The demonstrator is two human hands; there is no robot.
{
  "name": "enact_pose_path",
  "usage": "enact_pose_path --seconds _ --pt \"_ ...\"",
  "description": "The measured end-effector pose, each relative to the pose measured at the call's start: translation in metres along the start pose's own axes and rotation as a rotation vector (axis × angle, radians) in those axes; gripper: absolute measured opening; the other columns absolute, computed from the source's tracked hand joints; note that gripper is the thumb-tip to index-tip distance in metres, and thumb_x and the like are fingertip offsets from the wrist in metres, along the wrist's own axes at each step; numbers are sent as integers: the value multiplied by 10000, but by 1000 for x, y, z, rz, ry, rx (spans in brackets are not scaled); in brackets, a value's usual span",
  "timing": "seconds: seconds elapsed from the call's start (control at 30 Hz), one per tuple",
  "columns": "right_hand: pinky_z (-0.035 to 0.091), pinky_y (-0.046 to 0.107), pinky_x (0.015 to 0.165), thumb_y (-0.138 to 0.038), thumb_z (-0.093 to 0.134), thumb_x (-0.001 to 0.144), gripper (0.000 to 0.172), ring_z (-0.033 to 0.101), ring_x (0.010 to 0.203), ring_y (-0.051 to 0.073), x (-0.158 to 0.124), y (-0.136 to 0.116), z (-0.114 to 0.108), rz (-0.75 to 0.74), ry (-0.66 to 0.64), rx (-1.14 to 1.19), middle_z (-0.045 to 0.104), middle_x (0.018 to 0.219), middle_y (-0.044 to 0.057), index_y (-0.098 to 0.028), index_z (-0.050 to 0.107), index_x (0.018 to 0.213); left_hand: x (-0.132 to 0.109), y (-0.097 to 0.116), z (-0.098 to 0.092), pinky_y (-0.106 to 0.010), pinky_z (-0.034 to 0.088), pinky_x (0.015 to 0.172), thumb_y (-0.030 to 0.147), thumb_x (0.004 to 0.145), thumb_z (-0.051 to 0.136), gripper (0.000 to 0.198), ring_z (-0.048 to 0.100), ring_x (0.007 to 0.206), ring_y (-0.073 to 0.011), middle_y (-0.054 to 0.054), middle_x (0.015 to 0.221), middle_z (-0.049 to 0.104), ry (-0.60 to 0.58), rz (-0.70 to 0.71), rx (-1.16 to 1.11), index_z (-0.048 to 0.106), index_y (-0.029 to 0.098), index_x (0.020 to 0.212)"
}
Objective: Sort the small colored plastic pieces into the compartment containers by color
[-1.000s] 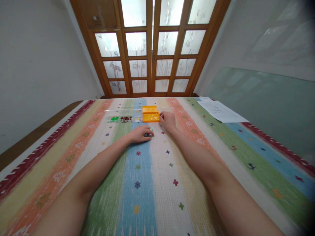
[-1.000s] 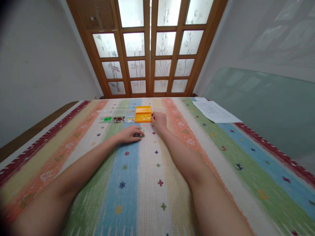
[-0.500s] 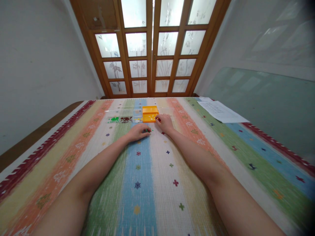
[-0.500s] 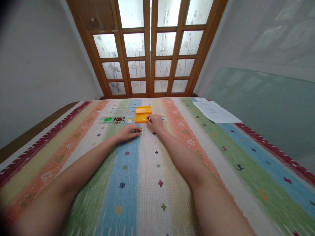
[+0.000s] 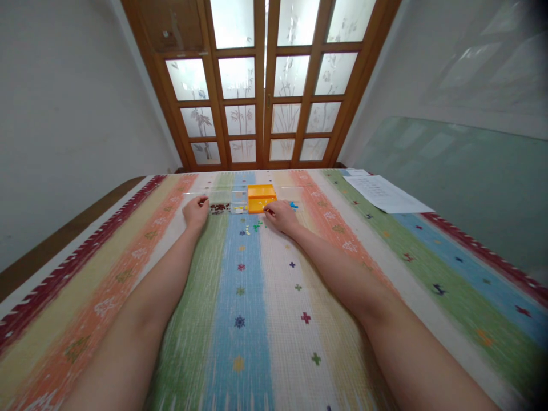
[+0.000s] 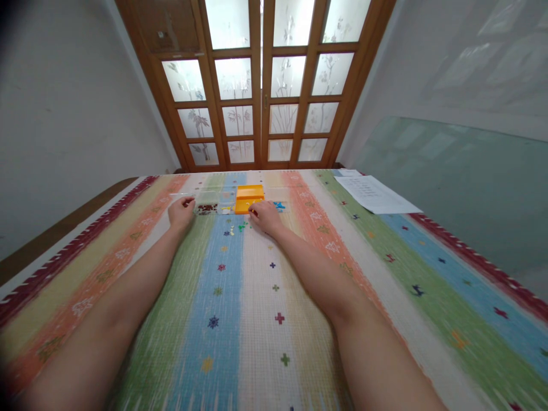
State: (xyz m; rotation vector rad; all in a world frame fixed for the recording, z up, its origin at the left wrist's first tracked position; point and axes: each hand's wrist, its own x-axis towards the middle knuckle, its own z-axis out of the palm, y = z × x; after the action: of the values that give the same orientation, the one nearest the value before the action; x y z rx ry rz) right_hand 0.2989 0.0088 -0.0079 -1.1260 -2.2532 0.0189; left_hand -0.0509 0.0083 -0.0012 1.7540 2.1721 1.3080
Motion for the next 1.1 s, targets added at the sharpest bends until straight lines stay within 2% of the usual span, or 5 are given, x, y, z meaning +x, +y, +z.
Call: enact_pose_path --seconds 0.2,0.4,0.77,0.97,1.1 --pt "340 386 924 -273 619 987 178 560 1043 261 -2 -25 5 -170 -74 -15 721 1076 85 -237 741 1111 2 -12 -1 -409 427 965 431 922 578 356 659 1050 -284 -83 1099 775 36 -95 123 768 241 1154" --pt "329 410 946 -382 633 1001 259 529 1071 275 -4 -41 9 -286 -183 -44 692 1115 86 -286 739 1217 0 -7 -4 -407 449 942 372 881 599 314 638 1089 -301 -95 1098 764 -25 -121 79 764 233 1109" --pt "365 373 904 -331 623 1004 169 540 1030 256 -4 -43 13 -293 -196 24 691 1018 85 -233 759 993 2 -16 10 -342 497 891 324 845 608 295 679 993 -263 -85 1047 783 -85 -17 69 794 201 1039" --pt "377 369 897 -296 624 990 152 553 996 251 -2 -35 13 -200 -131 59 695 983 80 -224 757 972 4 -16 12 -332 505 910 255 830 581 322 668 1008 -247 -90 1080 769 -145 40 67 790 189 1066" --pt "381 374 908 -346 661 977 170 553 1009 252 -2 -34 11 -243 -160 77 691 1032 81 -240 771 1053 4 -16 12 -337 506 924 256 832 588 323 662 1026 -248 -90 1095 756 -154 51 68 781 190 1081"
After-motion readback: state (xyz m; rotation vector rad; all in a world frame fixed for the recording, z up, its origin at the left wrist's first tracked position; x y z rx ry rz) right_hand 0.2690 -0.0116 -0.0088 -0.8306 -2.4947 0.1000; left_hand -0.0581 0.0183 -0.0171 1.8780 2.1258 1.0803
